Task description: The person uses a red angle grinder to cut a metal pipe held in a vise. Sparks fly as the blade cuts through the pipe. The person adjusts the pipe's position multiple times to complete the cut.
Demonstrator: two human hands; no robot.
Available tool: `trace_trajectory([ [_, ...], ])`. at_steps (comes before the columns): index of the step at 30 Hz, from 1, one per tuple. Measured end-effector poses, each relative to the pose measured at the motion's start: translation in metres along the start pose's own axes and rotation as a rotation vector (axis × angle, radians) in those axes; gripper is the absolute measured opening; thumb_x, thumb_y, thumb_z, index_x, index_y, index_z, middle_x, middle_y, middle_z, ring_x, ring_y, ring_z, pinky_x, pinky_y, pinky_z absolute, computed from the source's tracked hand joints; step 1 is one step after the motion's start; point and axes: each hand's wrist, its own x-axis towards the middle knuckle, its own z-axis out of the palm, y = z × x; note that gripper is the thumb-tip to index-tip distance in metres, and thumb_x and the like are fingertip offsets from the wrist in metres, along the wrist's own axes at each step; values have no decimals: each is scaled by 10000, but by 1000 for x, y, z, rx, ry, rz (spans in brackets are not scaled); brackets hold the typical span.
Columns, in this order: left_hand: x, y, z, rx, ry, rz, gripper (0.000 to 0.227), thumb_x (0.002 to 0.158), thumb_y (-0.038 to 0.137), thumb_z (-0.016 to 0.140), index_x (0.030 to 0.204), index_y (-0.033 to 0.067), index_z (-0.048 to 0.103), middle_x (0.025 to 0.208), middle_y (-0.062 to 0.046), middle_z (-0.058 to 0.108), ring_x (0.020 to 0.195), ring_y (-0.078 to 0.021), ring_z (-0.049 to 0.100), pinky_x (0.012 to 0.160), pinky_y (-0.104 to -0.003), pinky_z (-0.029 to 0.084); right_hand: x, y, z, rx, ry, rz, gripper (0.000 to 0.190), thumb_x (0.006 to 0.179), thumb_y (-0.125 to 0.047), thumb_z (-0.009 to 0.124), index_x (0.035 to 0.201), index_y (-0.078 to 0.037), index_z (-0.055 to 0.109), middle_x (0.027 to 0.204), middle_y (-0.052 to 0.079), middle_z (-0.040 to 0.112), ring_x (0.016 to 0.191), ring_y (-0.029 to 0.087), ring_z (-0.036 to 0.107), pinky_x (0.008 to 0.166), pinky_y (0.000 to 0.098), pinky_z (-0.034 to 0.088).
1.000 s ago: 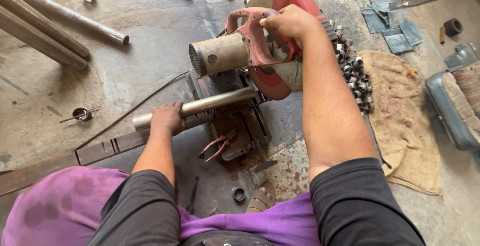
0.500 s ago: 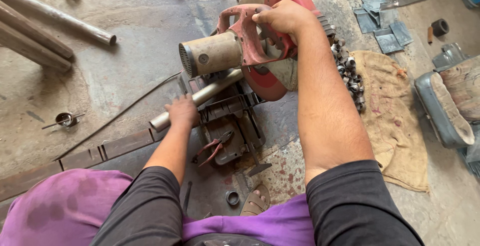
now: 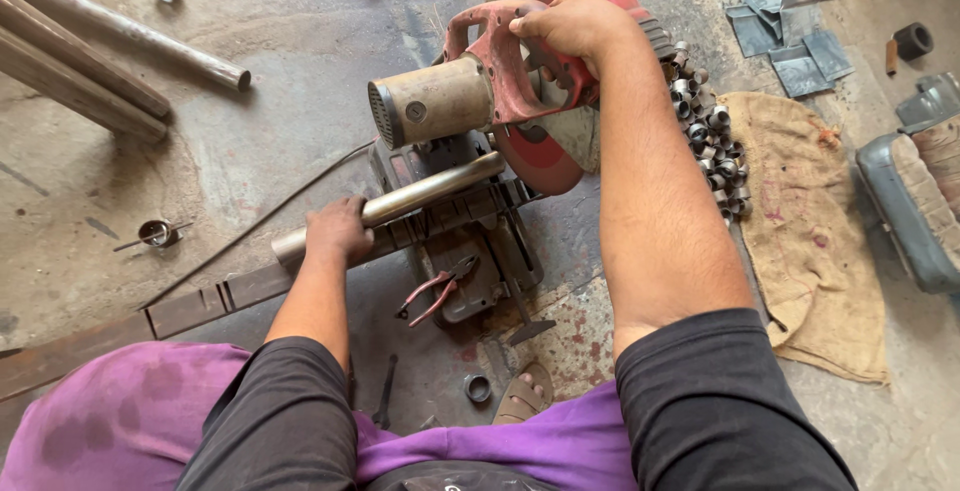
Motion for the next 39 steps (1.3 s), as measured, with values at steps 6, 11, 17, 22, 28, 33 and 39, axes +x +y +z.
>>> trace_trajectory([
  [6, -2, -11, 3, 31, -58, 23, 673, 848, 364, 716, 1467, 206, 503, 1451, -57, 568, 1367, -246, 521, 1107, -522, 413, -3, 1, 0, 12, -10, -6, 421, 835, -414, 779, 1002, -28, 758, 843, 93, 740, 651, 205, 643, 565, 406, 499],
  [11, -5, 20, 0, 48, -136, 72, 596, 896, 270, 703, 1463, 250, 521, 1434, -21, 593, 1352, -215, 542, 1176, -551, 354, -4, 2, 0, -14, 2, -18, 423, 840, -427, 778, 997, -35, 759, 827, 93, 739, 624, 188, 644, 532, 384, 495],
  [17, -19, 40, -4, 62, -112, 73, 572, 891, 303, 726, 1417, 218, 518, 1403, -28, 554, 1374, -221, 480, 1134, -546, 372, -5, 2, 0, 5, -6, -40, 407, 843, -415, 779, 1003, -41, 762, 828, 90, 743, 648, 178, 667, 547, 371, 511],
  [22, -23, 38, -2, 67, -75, 80, 561, 880, 329, 741, 1382, 196, 530, 1403, -41, 552, 1362, -264, 480, 1095, -538, 398, -5, 3, 0, 8, -7, -18, 401, 846, -405, 768, 1027, -48, 747, 836, 88, 742, 647, 187, 672, 543, 387, 516],
  [28, -18, 42, 17, 29, -73, 90, 512, 892, 260, 692, 1366, 176, 518, 1385, -53, 589, 1338, -307, 497, 1090, -581, 386, -7, 5, 1, 71, -36, -29, 386, 858, -376, 771, 1032, -32, 748, 850, 87, 740, 660, 186, 673, 559, 385, 523],
  [33, -10, 42, 25, 16, -82, 91, 501, 881, 64, 589, 1366, 167, 514, 1327, -97, 636, 1298, -305, 559, 1118, -644, 341, -15, 9, 4, 62, -31, -27, 345, 852, -316, 783, 1035, -25, 750, 836, 78, 731, 667, 166, 658, 583, 365, 521],
  [39, -7, 41, 27, 24, -76, 101, 494, 882, 73, 595, 1363, 152, 512, 1323, -114, 634, 1283, -311, 577, 1097, -658, 352, -37, 21, 16, 77, -14, -3, 266, 879, -254, 741, 994, -15, 747, 751, 67, 704, 602, 161, 633, 554, 359, 503],
])
